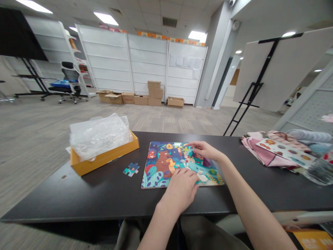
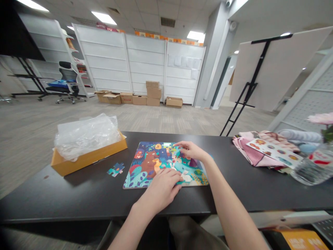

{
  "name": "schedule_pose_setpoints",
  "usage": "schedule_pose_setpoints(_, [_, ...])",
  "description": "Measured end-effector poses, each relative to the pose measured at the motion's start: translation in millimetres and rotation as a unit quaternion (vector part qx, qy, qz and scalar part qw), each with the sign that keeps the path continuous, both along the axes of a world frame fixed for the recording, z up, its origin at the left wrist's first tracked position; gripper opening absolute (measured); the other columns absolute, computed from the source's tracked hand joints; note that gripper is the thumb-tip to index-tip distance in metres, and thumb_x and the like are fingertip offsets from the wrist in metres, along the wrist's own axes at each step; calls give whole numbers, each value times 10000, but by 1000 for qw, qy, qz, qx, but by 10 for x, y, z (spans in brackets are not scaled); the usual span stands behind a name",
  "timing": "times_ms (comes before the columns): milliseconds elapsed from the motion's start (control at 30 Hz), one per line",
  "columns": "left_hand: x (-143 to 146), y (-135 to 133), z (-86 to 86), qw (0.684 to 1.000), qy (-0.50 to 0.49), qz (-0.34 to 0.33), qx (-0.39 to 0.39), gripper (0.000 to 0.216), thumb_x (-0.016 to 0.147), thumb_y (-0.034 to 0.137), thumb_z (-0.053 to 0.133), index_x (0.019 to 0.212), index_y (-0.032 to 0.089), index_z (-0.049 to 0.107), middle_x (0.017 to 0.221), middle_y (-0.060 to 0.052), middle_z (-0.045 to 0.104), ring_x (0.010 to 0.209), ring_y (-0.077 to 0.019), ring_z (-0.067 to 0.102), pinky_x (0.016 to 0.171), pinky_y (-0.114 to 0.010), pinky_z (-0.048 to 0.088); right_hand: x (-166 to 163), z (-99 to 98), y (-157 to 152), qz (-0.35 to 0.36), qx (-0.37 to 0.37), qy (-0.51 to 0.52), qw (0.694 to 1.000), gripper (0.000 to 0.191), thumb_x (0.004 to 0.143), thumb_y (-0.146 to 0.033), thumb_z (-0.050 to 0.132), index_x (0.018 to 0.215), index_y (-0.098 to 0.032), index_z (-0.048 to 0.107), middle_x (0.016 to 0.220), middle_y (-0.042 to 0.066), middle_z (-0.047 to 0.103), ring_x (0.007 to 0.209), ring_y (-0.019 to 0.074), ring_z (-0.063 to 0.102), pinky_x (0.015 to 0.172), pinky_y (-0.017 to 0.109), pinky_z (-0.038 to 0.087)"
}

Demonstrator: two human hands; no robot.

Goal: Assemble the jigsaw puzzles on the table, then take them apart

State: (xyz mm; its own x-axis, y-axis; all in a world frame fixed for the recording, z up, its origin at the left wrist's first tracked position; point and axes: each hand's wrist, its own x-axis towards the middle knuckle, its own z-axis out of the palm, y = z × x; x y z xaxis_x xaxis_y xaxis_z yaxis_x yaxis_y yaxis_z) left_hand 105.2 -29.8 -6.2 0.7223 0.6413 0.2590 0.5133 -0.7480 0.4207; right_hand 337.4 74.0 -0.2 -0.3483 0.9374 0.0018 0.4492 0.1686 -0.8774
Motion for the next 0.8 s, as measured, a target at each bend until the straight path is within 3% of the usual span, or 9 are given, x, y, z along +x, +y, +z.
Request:
schedule_pose_setpoints(300, [3, 5, 5, 1000, -1, 0, -4, 143, 965, 226, 605, 1078, 216, 693, 1158, -40, 721, 1140, -240, 611, 1062, -432, 442, -27, 49, -40, 12, -26, 6, 1000, 499, 830, -384, 694, 1274, -160, 643, 673, -62, 546, 479, 70, 447, 456, 215, 373])
schedule_pose_setpoints(500, [0, -10, 9, 1000, 3, 4, 1, 149, 962, 221, 608, 1082, 215, 696, 1151, -39, 724, 1137, -228, 614, 1056, -412, 447, -10, 48, -44, -3, -32, 21, 999, 459, 756, -404, 783, 1131, -185, 634, 832, -18, 628, 528, 72, 510, 461, 211, 401])
schedule_pose_setpoints(800, [1, -19, 14, 1000, 5, 7, 0, 147, 965, 224, 595, 1076, 212, 690, 1150, -50, 718, 1143, -237, 601, 1046, -413, 445, -21, 22, -40, -61, -27, 59, 996, 544, 682, -535, 860, 939, -217, 501, 731, -56, 595, 552, 89, 565, 469, 199, 429])
